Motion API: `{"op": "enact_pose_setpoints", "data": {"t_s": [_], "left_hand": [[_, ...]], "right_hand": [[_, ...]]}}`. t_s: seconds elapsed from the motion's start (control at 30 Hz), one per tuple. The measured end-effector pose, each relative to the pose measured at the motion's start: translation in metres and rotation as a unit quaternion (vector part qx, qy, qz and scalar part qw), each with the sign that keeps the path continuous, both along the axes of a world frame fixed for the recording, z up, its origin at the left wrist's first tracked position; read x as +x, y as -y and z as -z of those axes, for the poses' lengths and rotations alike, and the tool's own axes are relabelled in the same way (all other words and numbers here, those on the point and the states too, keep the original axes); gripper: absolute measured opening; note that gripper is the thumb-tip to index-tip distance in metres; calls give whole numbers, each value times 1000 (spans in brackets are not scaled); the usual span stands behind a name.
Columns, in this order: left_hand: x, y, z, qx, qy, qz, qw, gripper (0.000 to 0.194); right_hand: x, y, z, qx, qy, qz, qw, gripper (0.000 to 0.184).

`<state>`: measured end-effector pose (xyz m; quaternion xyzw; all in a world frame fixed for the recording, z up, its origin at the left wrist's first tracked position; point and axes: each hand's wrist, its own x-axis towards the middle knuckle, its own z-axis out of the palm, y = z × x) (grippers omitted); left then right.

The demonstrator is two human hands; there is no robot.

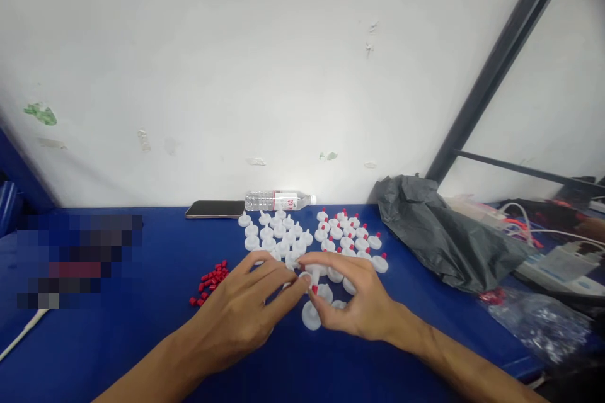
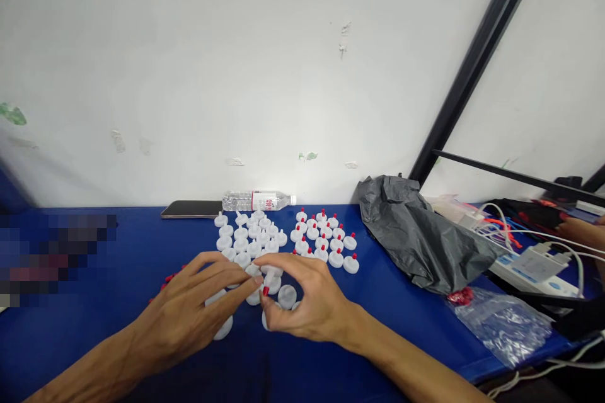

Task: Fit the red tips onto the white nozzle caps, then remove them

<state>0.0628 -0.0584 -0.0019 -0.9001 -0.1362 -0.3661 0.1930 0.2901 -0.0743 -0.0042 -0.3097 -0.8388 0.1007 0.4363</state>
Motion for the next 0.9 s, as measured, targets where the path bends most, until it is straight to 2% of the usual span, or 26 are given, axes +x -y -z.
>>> {"op": "enact_pose_setpoints", "data": {"t_s": [0.13,0.33,0.47,0.63,0.9], "left_hand": [[-13,-16,2,-24,8,-69,997,38],[-33,-37,-1,-134,-31,-178,974,22],[-47,-46,-6,-227,-79,-191,952,21],[-59,-47,-14,-290,-121,-231,921,20],[-62,-47,-16,-343,-158,-279,883,16]], "right_hand": [[8,-5,-6,-29,-11,61,998,47],[15,-7,-9,-26,-7,71,997,41],[19,-8,-10,-32,13,85,996,34],[25,-14,-13,-27,35,110,993,10],[30,-18,-14,19,108,141,984,15]]}}
